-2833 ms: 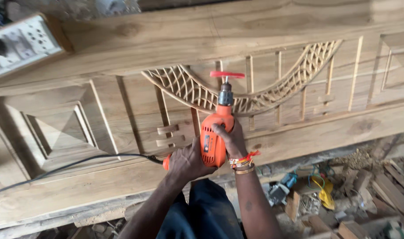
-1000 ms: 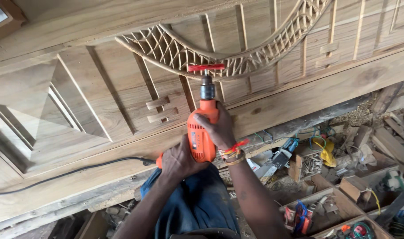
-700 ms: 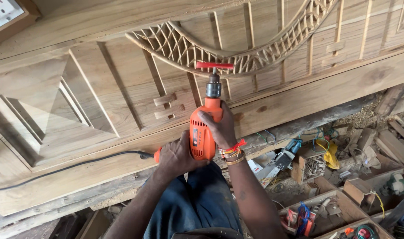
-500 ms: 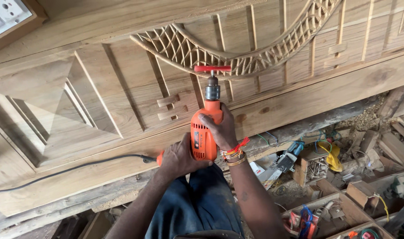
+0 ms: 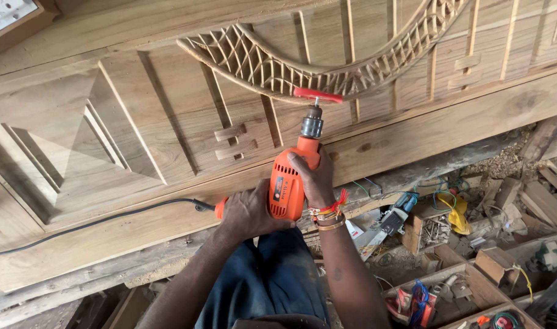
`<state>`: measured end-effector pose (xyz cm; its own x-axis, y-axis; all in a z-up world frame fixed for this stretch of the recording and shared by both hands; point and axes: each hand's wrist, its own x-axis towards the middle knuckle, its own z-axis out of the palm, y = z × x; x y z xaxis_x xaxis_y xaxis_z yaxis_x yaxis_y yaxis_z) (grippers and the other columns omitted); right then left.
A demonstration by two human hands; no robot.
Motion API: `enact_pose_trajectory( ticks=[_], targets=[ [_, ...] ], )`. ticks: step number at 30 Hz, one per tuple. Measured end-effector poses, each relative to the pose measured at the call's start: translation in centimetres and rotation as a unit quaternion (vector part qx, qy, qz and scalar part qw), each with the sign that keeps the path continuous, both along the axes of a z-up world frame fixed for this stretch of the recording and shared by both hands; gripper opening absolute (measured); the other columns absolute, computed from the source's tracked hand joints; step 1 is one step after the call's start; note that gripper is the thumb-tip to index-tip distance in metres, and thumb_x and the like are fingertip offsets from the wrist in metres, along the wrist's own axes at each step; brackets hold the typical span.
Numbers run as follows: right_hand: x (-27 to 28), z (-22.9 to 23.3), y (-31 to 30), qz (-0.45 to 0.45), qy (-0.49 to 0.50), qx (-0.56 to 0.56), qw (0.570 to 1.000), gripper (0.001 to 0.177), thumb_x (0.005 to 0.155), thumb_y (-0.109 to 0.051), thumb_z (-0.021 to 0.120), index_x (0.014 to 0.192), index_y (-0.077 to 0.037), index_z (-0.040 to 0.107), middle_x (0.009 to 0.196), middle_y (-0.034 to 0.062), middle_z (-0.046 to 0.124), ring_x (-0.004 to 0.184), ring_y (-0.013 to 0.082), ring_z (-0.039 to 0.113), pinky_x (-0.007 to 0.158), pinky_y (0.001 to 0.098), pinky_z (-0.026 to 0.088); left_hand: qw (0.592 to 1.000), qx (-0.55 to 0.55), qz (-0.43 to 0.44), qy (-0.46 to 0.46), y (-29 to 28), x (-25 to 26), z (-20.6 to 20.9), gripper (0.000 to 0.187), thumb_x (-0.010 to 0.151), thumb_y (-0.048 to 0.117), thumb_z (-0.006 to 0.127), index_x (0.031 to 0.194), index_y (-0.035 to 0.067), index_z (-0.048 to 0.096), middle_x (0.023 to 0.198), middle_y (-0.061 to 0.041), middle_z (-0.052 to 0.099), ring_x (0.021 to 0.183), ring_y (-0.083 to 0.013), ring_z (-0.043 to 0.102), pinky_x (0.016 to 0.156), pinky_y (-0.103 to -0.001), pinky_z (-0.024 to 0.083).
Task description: The person sands the surface and decorative carvings of a wooden door using a power drill with a sanding disc attachment.
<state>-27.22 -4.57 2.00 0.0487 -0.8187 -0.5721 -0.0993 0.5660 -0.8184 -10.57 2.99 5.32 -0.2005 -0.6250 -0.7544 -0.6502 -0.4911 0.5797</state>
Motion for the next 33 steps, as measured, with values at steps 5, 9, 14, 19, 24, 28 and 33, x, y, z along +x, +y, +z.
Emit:
enact_pose_trajectory(
  ticks=[5,9,14,19,24,28,33],
  targets=[
    [0.1,0.0,-0.1,0.005,0.018,-0.007,1.000,0.041,0.084,-0.024,0.083,0.111,-0.001,0.062,0.095,0.0048,0.067,0.082,0.0100,0.064,0.072,0.0281,0.056,1.000,-0.026,0.012,0.003,0.2,-0.1,0.1,0.102,0.055,0.069,0.087,0.130,0.010,0.051,0.101,-0.017,0.073,0.097,-0.0379,0.072,0.085,-0.053,0.055],
    [0.5,0.4,-0.1,0.015,0.034,-0.015,0.999,0.041,0.084,-0.025,0.083,0.110,0.000,0.063,0.095,0.0052,0.069,0.082,0.0103,0.066,0.072,0.0281,0.057,1.000,0.001,0.006,-0.002,0.2,0.1,0.1,0.107,0.054,0.073,0.085,0.135,0.011,0.051,0.101,-0.017,0.074,0.098,-0.0373,0.072,0.086,-0.053,0.055],
    [1.5,1.0,-0.3,0.029,0.001,-0.010,1.000,0.046,0.084,-0.027,0.081,0.115,-0.001,0.060,0.097,0.0049,0.070,0.083,0.0109,0.068,0.073,0.0283,0.059,1.000,0.004,0.002,-0.019,0.5,0.6,0.0,0.112,0.053,0.075,0.085,0.137,0.010,0.050,0.101,-0.018,0.074,0.097,-0.0379,0.072,0.089,-0.051,0.054],
    [2.6,1.1,-0.2,0.034,0.014,-0.016,0.999,0.049,0.083,-0.031,0.082,0.115,-0.001,0.060,0.096,0.0058,0.070,0.082,0.0111,0.069,0.073,0.0281,0.059,0.999,-0.039,0.022,-0.008,0.9,1.6,-0.4,0.114,0.051,0.073,0.087,0.137,0.008,0.049,0.101,-0.020,0.073,0.098,-0.0387,0.071,0.087,-0.052,0.054],
    [3.1,1.4,-0.4,0.042,0.012,-0.006,0.999,0.048,0.083,-0.032,0.082,0.114,-0.003,0.060,0.096,0.0061,0.070,0.083,0.0114,0.069,0.073,0.0288,0.060,1.000,-0.017,0.007,-0.011,0.7,2.0,-0.6,0.114,0.051,0.072,0.087,0.137,0.008,0.049,0.099,-0.019,0.073,0.098,-0.0374,0.072,0.088,-0.051,0.054],
    [3.6,1.5,-0.2,0.053,0.021,-0.013,0.998,0.047,0.084,-0.033,0.083,0.112,-0.003,0.060,0.097,0.0073,0.070,0.084,0.0126,0.069,0.075,0.0307,0.060,1.000,-0.009,0.010,-0.017,0.8,2.4,-0.7,0.108,0.051,0.071,0.087,0.131,0.008,0.053,0.095,-0.018,0.075,0.094,-0.0367,0.073,0.088,-0.049,0.055],
    [4.2,1.7,-0.5,0.045,0.019,0.009,0.999,0.049,0.081,-0.036,0.082,0.109,-0.003,0.059,0.096,0.0079,0.071,0.084,0.0144,0.071,0.074,0.0329,0.061,1.000,-0.018,0.013,-0.021,1.0,2.8,-0.9,0.101,0.051,0.069,0.087,0.124,0.008,0.055,0.093,-0.016,0.075,0.092,-0.0361,0.074,0.085,-0.049,0.056]
  ],
)
